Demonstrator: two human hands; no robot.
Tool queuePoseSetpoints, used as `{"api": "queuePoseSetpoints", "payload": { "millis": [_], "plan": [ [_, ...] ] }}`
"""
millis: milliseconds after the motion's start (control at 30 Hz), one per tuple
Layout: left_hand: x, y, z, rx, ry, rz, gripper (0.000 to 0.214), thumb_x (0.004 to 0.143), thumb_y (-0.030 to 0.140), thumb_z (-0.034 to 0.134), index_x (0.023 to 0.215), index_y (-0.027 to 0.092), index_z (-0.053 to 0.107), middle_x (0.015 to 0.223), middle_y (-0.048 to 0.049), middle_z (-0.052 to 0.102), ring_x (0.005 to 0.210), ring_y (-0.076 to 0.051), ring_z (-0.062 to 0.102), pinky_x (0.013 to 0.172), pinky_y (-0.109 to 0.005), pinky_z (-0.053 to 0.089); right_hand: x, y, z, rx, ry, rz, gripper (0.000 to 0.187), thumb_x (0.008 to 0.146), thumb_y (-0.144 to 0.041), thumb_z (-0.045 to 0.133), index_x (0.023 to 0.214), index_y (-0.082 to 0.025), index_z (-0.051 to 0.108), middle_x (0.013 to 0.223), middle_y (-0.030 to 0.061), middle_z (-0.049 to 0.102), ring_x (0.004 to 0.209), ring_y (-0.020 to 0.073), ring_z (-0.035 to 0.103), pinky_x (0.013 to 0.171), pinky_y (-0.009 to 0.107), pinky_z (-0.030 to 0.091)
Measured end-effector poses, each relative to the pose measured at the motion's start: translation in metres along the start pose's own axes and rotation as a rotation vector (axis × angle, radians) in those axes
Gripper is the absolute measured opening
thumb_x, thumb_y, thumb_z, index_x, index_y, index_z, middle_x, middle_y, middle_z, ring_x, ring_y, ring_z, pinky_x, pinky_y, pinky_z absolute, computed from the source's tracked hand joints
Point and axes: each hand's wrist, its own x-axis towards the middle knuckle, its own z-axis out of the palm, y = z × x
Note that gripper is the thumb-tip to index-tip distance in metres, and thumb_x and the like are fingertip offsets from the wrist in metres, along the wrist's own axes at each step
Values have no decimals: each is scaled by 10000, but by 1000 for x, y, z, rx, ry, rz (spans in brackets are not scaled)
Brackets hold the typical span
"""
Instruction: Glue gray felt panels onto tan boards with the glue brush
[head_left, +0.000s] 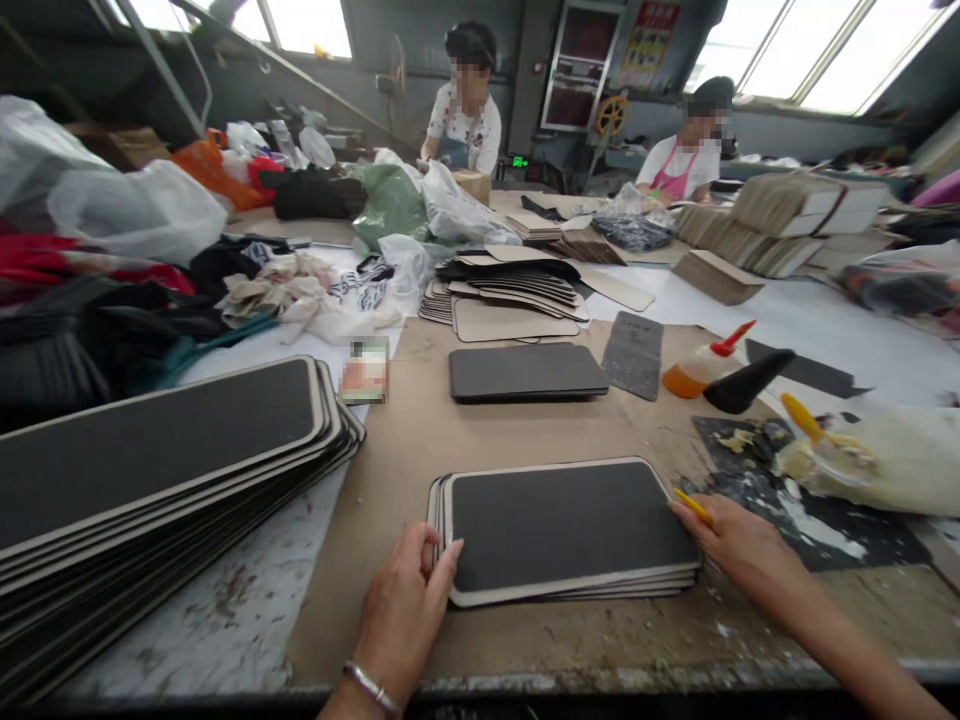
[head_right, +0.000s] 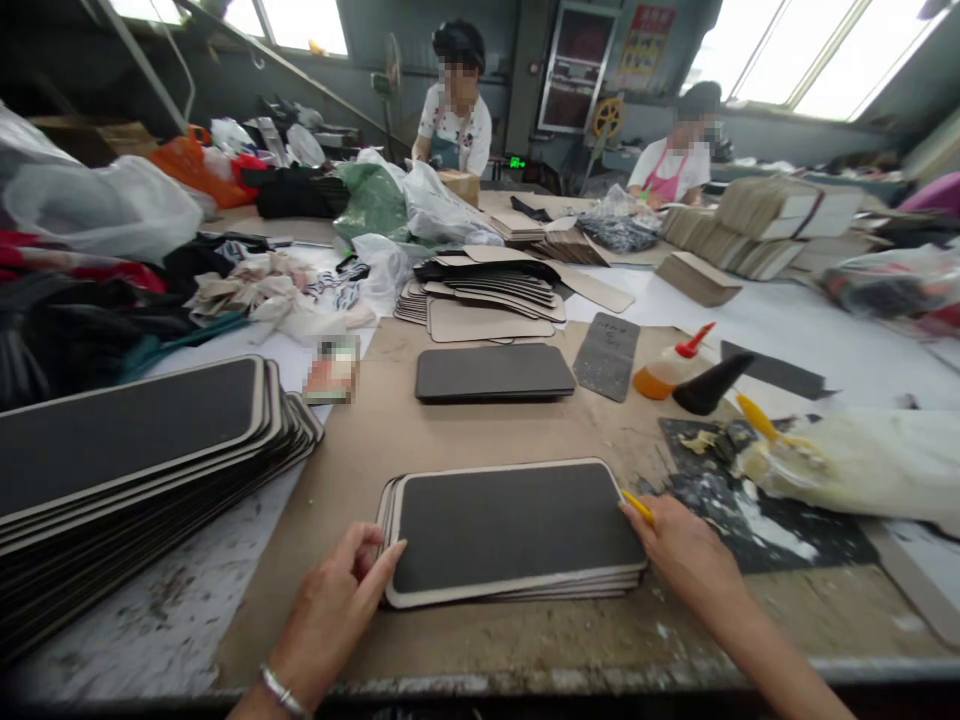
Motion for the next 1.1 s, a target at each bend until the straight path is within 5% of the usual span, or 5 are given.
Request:
{"api": "queuePoseSetpoints", "payload": {
  "millis": [100, 300, 467, 667, 1100],
  "plan": [
    [-4, 0, -4, -110, 46, 46, 222, 786, 362, 440, 848, 201, 579, 713, -39, 575, 636, -187, 573, 647, -312, 457, -2, 2, 0, -20, -55, -9, 363, 834, -445, 340, 692, -226, 593, 736, 90, 621, 703, 249, 615, 637, 339, 425],
    [-2, -6, -11, -346, 60, 6, 277, 724, 362, 507, 876, 174, 643, 791, -80, 630, 754, -215, 597, 732, -350, 473, -13, -26, -19, 56, 46, -44, 359, 783, -459, 329, 684, -227, 584, 723, 93, 615, 702, 250, 597, 674, 359, 443],
    [14, -21, -23, -606, -98, -255, 461, 641, 490, 582, 921, 128, 625, 658, -29, 649, 453, -119, 510, 435, -240, 389, -23, -50, -28, 379, -146, 72, 366, 749, -547, 386, 678, -227, 548, 627, 41, 621, 626, 207, 588, 567, 283, 438],
    [26, -30, -25, -616, -163, -308, 412, 548, 504, 633, 699, 121, 640, 473, 16, 582, 313, -80, 440, 346, -195, 295, -26, -56, -14, 386, -260, 117, 356, 676, -541, 446, 504, -232, 414, 446, -1, 503, 475, 160, 489, 462, 257, 344],
    [27, -26, -29, -644, -185, -329, 394, 551, 486, 618, 708, 125, 628, 474, 29, 569, 312, -66, 437, 342, -186, 307, -24, -48, -2, 400, -270, 158, 367, 675, -546, 457, 490, -232, 411, 401, -14, 480, 437, 154, 477, 463, 259, 328]
  ]
}}
